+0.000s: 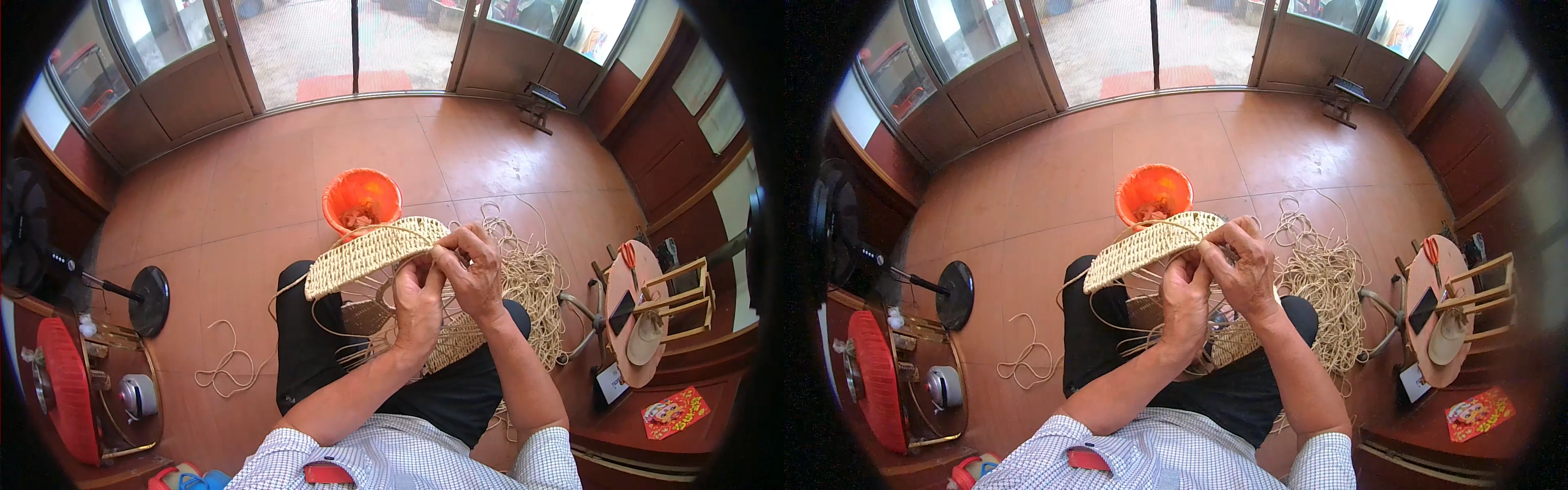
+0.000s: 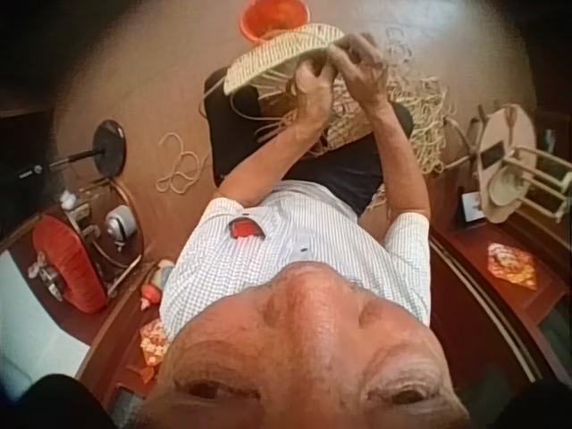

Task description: The person is weaving straw material into a circular frame to construct a basket or similar handcrafted object.

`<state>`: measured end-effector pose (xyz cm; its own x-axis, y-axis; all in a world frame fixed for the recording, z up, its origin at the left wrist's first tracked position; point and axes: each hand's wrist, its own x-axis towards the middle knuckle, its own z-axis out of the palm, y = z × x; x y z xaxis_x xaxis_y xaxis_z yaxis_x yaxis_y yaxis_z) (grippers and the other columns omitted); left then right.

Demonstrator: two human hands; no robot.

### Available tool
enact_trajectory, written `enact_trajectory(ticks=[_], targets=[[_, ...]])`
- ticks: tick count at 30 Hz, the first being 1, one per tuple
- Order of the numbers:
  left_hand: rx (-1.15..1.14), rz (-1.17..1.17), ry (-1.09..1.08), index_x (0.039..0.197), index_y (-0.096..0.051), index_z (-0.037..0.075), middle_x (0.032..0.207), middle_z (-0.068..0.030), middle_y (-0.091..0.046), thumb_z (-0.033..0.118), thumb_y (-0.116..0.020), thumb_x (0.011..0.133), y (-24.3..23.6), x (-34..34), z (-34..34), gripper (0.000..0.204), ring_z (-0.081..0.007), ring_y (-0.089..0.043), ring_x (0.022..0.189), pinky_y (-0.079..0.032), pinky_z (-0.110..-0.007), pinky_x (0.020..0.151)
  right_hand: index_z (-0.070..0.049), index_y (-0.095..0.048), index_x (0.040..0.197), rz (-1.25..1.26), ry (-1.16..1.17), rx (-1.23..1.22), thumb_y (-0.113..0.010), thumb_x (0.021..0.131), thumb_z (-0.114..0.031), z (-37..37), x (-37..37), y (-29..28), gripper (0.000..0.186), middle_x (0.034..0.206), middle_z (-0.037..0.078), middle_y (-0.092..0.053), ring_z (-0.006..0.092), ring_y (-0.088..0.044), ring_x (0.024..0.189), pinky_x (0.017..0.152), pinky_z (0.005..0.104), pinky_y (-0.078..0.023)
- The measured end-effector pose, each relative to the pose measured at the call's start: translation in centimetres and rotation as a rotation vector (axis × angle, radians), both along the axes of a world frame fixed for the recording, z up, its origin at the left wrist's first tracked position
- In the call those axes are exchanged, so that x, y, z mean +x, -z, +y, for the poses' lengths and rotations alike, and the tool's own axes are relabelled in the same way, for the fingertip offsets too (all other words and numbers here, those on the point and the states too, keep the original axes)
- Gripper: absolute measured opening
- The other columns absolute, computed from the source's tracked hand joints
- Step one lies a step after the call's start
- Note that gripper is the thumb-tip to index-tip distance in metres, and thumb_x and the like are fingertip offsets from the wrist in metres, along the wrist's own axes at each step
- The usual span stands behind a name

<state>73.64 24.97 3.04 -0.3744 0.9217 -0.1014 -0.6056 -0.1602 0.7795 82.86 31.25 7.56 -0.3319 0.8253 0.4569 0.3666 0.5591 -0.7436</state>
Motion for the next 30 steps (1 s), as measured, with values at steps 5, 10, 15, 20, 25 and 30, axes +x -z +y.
enact_trajectory(ticks=[5, 10, 15, 20, 25, 30], targets=[[0.013, 0.181, -0.169, 0.118, -0.071, -0.006, 0.109, -0.0092, -0.076, 0.015, -0.067, 0.112, -0.3, 0.6, 0.5, 0.022, -0.0144, -0.069, 0.098, -0.058, -0.034, 0.09, 0.0, -0.075, 0.093, 0.024, 0.018, -0.015, -0.078, 0.091, -0.011, 0.1, -0.2, 0.2, 0.012, 0.091, 0.012, -0.069, 0.0265, -0.07, 0.088, 0.079, 0.0398, -0.058], [-0.096, 0.616, -0.184, 0.117, -0.07, -0.008, 0.102, -0.0138, -0.077, 0.021, -0.066, 0.11, 1.4, -0.1, 0.9, 0.031, -0.0207, -0.071, 0.094, -0.057, -0.04, 0.085, 0.0, -0.074, 0.092, 0.038, 0.012, -0.024, -0.078, 0.091, -0.011, 0.1, -0.2, 0.2, 0.012, 0.091, 0.012, -0.069, 0.0267, -0.07, 0.087, 0.08, 0.0402, -0.057], [-0.081, 0.563, -0.158, 0.12, -0.07, -0.007, 0.107, -0.0134, -0.078, 0.018, -0.064, 0.111, 1.2, 0.0, 0.8, 0.027, -0.0204, -0.072, 0.098, -0.057, -0.039, 0.088, -0.001, -0.074, 0.091, 0.032, 0.02, 0.021, -0.078, 0.091, -0.012, 0.4, 0.0, 0.8, 0.012, 0.091, 0.011, -0.068, 0.0278, -0.068, 0.088, 0.081, 0.0421, -0.056], [0.004, 0.246, -0.164, 0.125, -0.069, -0.007, 0.114, -0.0126, -0.076, 0.016, -0.063, 0.112, 0.8, 0.9, 0.8, 0.027, -0.0178, -0.071, 0.104, -0.057, -0.037, 0.094, -0.003, -0.073, 0.089, 0.012, 0.043, 0.046, -0.078, 0.09, -0.015, 0.3, 0.0, 0.9, 0.013, 0.09, 0.01, -0.068, 0.0297, -0.066, 0.09, 0.082, 0.0444, -0.055], [-0.084, 0.349, -0.09, 0.127, -0.066, -0.008, 0.113, -0.0127, -0.076, 0.023, -0.065, 0.113, 0.1, 0.5, 0.7, 0.034, -0.0183, -0.069, 0.105, -0.056, -0.037, 0.095, -0.002, -0.073, 0.089, 0.041, 0.034, 0.03, -0.077, 0.09, -0.013, 0.4, -0.1, 0.7, 0.013, 0.09, 0.01, -0.068, 0.0293, -0.066, 0.088, 0.081, 0.0439, -0.055], [-0.089, 0.59, -0.035, 0.123, -0.066, -0.007, 0.11, -0.0205, -0.075, 0.025, -0.063, 0.113, 0.6, -0.8, 0.9, 0.034, -0.0296, -0.073, 0.101, -0.057, -0.043, 0.09, 0.0, -0.072, 0.09, 0.046, 0.041, -0.007, -0.077, 0.09, -0.013, 0.6, -0.1, 0.9, 0.013, 0.089, 0.011, -0.068, 0.0287, -0.067, 0.086, 0.078, 0.0431, -0.056]])
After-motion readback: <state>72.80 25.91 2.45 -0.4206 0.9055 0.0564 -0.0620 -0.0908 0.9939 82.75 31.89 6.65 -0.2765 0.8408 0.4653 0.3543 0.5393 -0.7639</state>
